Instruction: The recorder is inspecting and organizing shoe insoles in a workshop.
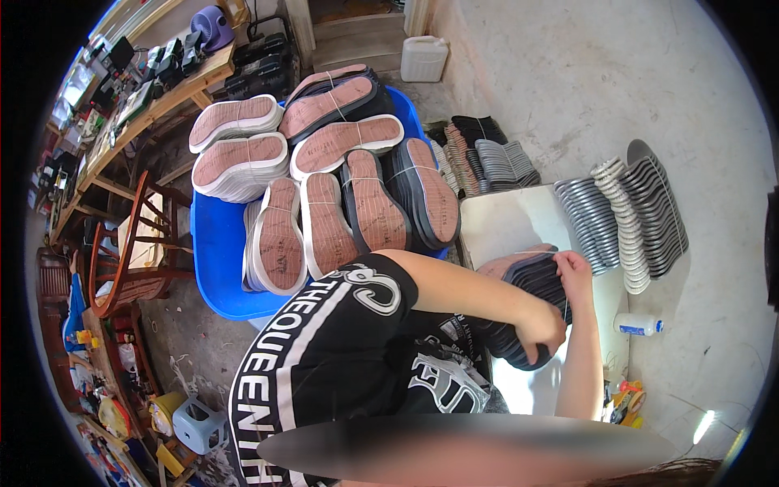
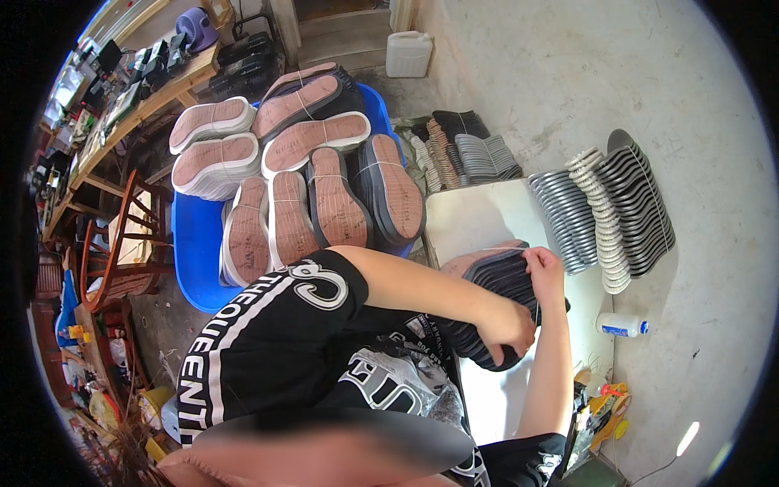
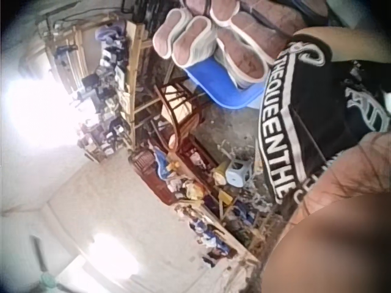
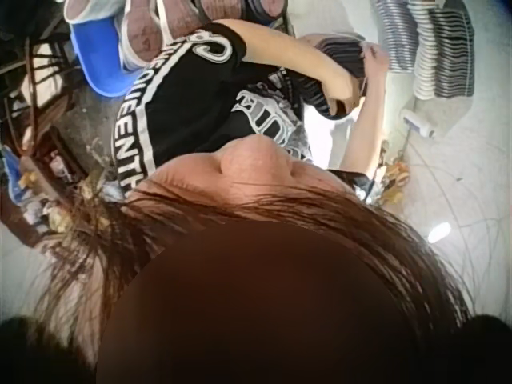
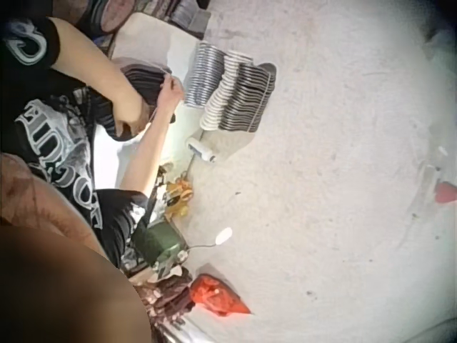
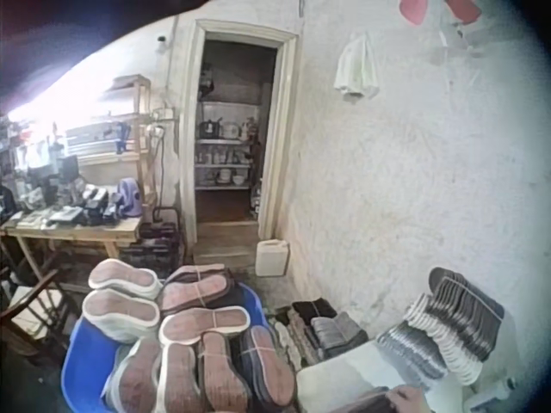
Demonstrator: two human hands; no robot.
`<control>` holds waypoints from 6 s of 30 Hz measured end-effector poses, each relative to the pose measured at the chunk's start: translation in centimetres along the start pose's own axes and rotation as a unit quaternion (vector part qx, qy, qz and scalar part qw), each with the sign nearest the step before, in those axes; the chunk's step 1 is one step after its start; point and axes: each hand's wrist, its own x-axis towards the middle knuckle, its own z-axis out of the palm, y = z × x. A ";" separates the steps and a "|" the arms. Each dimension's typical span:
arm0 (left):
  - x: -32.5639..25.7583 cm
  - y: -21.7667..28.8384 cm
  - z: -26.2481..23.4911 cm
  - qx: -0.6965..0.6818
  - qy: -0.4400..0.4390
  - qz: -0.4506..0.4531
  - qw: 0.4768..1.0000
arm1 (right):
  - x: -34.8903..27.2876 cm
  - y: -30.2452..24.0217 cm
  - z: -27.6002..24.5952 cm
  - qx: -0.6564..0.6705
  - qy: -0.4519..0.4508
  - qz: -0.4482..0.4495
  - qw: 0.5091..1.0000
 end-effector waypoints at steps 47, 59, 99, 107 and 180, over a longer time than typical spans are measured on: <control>-0.3 2.0 -2.5 0.028 -0.042 -0.220 0.974 | -18.6 5.9 3.3 0.114 0.210 0.150 0.959; 2.7 3.2 -0.9 0.121 -0.147 -0.170 0.967 | -23.1 7.6 2.7 0.019 0.282 0.112 0.953; 15.0 8.4 -2.5 -0.453 0.083 -0.375 0.804 | -32.6 1.5 -7.4 0.507 0.273 -0.027 0.817; 13.9 8.2 -2.7 -0.448 0.031 -0.307 0.839 | -32.3 0.9 -6.8 0.496 0.271 -0.041 0.824; 23.8 0.0 5.9 -0.229 0.114 -0.382 0.888 | -34.0 6.6 -3.2 0.596 0.313 0.049 0.738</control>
